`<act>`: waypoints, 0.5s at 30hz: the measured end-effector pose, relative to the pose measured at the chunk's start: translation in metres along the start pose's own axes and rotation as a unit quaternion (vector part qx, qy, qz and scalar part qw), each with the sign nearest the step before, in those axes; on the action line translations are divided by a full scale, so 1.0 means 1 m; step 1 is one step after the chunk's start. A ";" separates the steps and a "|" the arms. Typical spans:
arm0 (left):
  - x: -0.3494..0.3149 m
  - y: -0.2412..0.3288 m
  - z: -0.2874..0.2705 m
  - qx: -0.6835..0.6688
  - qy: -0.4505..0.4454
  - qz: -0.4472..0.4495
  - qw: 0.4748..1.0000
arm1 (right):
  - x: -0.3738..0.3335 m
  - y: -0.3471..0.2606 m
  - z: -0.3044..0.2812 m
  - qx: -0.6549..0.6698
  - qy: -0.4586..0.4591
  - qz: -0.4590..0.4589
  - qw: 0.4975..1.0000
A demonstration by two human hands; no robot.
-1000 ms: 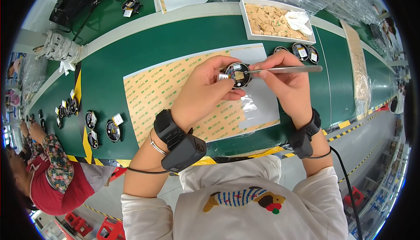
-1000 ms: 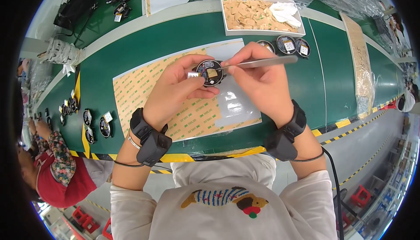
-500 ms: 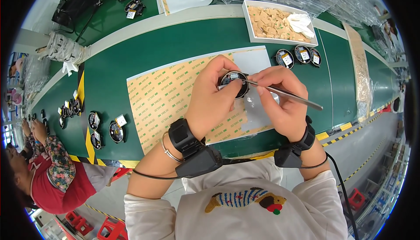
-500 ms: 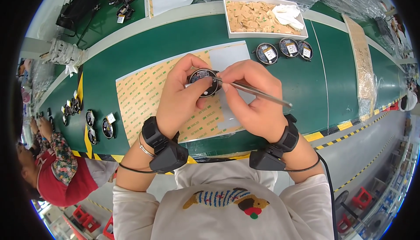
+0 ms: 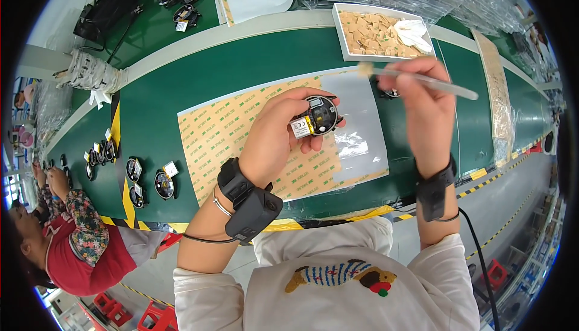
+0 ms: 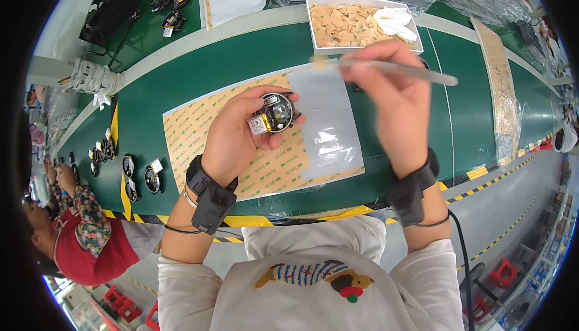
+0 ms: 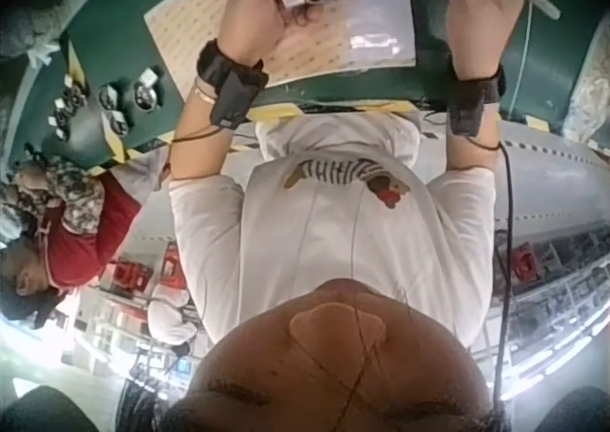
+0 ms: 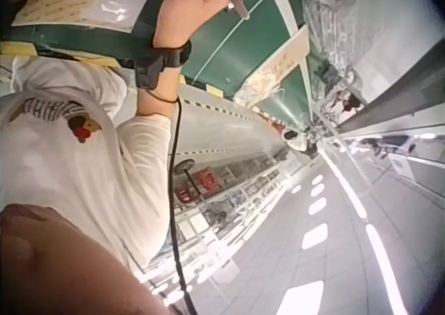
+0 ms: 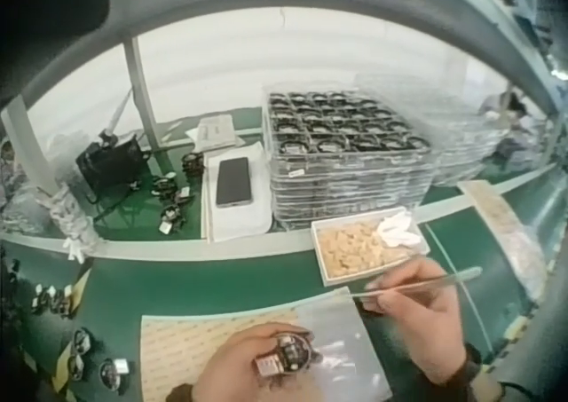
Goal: The person picks up a watch component and a battery, uses tweezers to peel a small adhesive piece from a sheet, and presses it into the watch. They then place the battery into the watch, press it down, and set the assembled unit aside.
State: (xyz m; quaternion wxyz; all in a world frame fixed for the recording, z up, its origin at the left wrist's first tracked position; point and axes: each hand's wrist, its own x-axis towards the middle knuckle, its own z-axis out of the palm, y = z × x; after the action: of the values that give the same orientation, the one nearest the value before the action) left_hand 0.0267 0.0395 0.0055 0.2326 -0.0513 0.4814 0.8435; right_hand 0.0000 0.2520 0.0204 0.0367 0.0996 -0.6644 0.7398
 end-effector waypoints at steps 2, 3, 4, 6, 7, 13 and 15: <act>0.001 0.000 -0.002 -0.018 -0.004 -0.001 1.000 | 0.018 -0.011 -0.006 -0.057 0.052 -0.016 0.997; 0.001 0.000 -0.003 -0.027 -0.004 -0.003 1.000 | 0.030 -0.014 -0.012 -0.221 0.026 -0.027 0.975; 0.001 0.001 -0.002 -0.026 -0.006 -0.003 1.000 | 0.040 -0.019 -0.018 -0.380 0.001 -0.039 0.924; -0.002 0.003 0.000 -0.034 -0.002 -0.002 0.999 | 0.045 -0.021 -0.022 -0.528 -0.022 -0.049 0.847; -0.002 0.003 -0.001 -0.039 0.002 0.000 0.999 | 0.047 -0.019 -0.022 -0.495 -0.007 -0.044 0.868; 0.003 0.001 -0.001 -0.006 -0.013 0.005 1.000 | 0.034 0.010 -0.013 -0.220 0.044 -0.085 0.971; 0.003 0.000 0.001 0.086 -0.012 0.016 0.996 | 0.030 0.008 -0.002 -0.190 0.034 -0.071 0.979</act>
State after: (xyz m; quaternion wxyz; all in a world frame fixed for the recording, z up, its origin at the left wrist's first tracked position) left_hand 0.0245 0.0412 0.0046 0.2284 -0.0136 0.5503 0.8030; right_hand -0.0308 0.2504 0.0184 0.1301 0.1129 -0.7825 0.5983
